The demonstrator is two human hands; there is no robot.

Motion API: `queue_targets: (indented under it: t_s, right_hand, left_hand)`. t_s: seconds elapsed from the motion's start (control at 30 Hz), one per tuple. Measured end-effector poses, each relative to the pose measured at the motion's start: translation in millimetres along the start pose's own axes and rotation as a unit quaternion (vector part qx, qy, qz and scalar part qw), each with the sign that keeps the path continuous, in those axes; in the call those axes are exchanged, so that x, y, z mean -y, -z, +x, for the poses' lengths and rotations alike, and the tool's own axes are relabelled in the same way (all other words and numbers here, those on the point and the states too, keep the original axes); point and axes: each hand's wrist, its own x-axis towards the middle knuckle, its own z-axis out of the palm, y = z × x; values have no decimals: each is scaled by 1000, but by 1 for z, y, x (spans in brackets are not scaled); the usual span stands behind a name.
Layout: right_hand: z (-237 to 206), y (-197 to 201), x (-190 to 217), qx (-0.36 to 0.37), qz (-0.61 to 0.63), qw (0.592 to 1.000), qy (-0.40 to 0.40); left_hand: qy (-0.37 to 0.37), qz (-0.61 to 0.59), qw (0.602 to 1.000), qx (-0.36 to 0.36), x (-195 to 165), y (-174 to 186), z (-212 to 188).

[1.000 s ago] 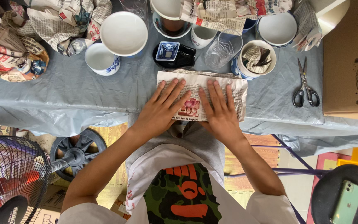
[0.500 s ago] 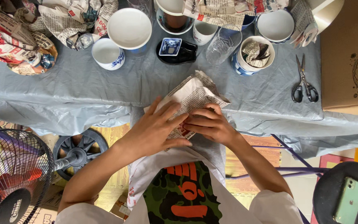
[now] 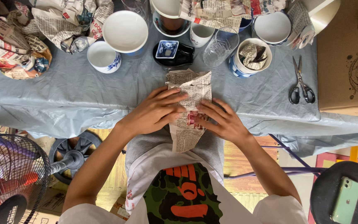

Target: The person sits at a table covered with newspaper and wraps ceramic cups and bowls in sheets of newspaper, folding the paper around each piece and setting the wrapped pieces aside. They unwrap one cup to check it, then rewrap it and continue wrapping other pieces.

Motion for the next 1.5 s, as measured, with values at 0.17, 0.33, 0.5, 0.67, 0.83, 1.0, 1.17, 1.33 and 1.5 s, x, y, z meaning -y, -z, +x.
queue_targets:
  t_s: [0.17, 0.33, 0.5, 0.67, 0.83, 1.0, 1.17, 1.33, 1.5]
  right_hand:
    - [-6, -5, 2, -73, 132, 987, -62]
    - [-7, -8, 3, -113, 238, 935, -239]
    - [23, -7, 14, -147, 311, 844, -412]
    - [44, 7, 10, -106, 306, 837, -440]
    - [58, 14, 0, -57, 235, 839, -488]
    - [71, 8, -4, -108, 216, 828, -505]
    - [79, 2, -5, -162, 62, 909, -380]
    - [78, 1, -6, -154, -3, 932, -328]
    - [70, 5, -7, -78, -16, 977, -196]
  left_hand:
    - [-2, -66, 998, 17, 8, 0, -16]
    - [-46, -87, 994, -39, 13, -2, -22]
    - [-3, -82, 988, -131, 6, -12, -17]
    - [40, -42, 977, -204, 0, -21, -8]
    - [100, -89, 974, -182, 5, -20, 0]
    - [135, -75, 963, -219, 9, -28, 9]
    - [149, -4, 946, -288, 5, -37, 11]
    - [154, -28, 927, -340, 4, -39, 10]
    - [32, 186, 950, -248, 5, -37, 7]
